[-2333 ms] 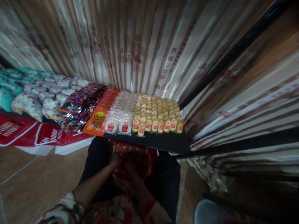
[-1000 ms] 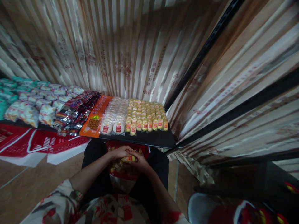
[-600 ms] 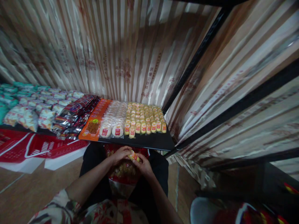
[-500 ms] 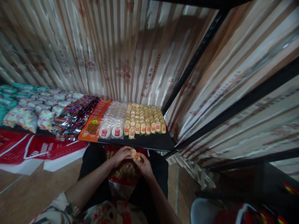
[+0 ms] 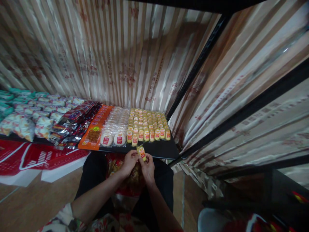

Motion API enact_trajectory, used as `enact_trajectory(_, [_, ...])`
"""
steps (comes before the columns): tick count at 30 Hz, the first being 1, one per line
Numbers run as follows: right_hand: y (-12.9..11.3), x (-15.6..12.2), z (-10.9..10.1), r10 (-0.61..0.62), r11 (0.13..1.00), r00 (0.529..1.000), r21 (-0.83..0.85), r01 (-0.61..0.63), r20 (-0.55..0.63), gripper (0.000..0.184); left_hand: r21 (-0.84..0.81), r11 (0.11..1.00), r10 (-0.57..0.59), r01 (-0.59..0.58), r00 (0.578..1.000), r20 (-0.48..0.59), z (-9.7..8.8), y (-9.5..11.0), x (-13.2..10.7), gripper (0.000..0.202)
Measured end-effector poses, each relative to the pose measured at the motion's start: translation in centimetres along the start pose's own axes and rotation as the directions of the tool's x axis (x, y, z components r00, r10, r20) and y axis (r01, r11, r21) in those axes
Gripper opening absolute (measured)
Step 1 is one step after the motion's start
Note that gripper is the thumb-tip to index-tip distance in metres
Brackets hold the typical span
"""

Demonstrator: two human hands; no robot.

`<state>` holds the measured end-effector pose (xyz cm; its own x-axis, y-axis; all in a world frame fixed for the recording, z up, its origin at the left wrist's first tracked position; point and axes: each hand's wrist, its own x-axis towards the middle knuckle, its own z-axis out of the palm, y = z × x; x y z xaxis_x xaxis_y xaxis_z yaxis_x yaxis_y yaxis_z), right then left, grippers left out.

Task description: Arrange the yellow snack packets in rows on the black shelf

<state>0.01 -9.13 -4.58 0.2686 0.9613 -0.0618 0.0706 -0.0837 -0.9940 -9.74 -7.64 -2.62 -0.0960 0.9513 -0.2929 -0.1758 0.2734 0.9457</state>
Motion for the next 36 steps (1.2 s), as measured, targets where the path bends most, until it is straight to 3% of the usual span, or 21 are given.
enact_trajectory(6, [-1.1, 0.7, -0.2, -0.104, 0.923, 0.981, -0.384, 0.034, -0.163, 0.035, 0.076, 0.992, 0.104, -0.102, 0.994, -0.027, 0.8, 0.0, 0.2, 0.021])
enact_trajectory(9, [-1.7, 1.3, -0.2, -0.173, 0.874, 0.97, -0.481, 0.07, -0.173, 0.033, 0.105, 0.985, 0.138, -0.139, 0.99, 0.011, 1.3, 0.4, 0.3, 0.02])
enact_trajectory(13, [-1.7, 2.2, -0.2, -0.157, 0.884, 0.976, -0.461, 0.071, -0.15, 0.033, 0.223, 0.959, 0.18, -0.172, 0.984, -0.015, 1.7, 0.9, 0.8, 0.024])
enact_trajectory(22, [-0.4, 4.5, 0.0, -0.091, 0.979, 0.994, -0.19, 0.078, -0.06, 0.032, 0.347, 0.917, 0.22, -0.196, 0.975, -0.031, 2.3, 1.0, 3.1, 0.027])
enact_trajectory(32, [-0.5, 5.9, 0.7, -0.19, 0.938, 0.979, -0.31, 0.156, -0.081, 0.027, 0.461, 0.872, 0.201, -0.166, 0.979, -0.028, 2.3, 1.4, 4.0, 0.033])
enact_trajectory(36, [-0.8, 6.0, 1.0, -0.239, 0.883, 0.965, -0.438, 0.17, -0.107, 0.025, 0.499, 0.847, 0.221, -0.183, 0.975, -0.018, 2.2, 1.4, 4.2, 0.036])
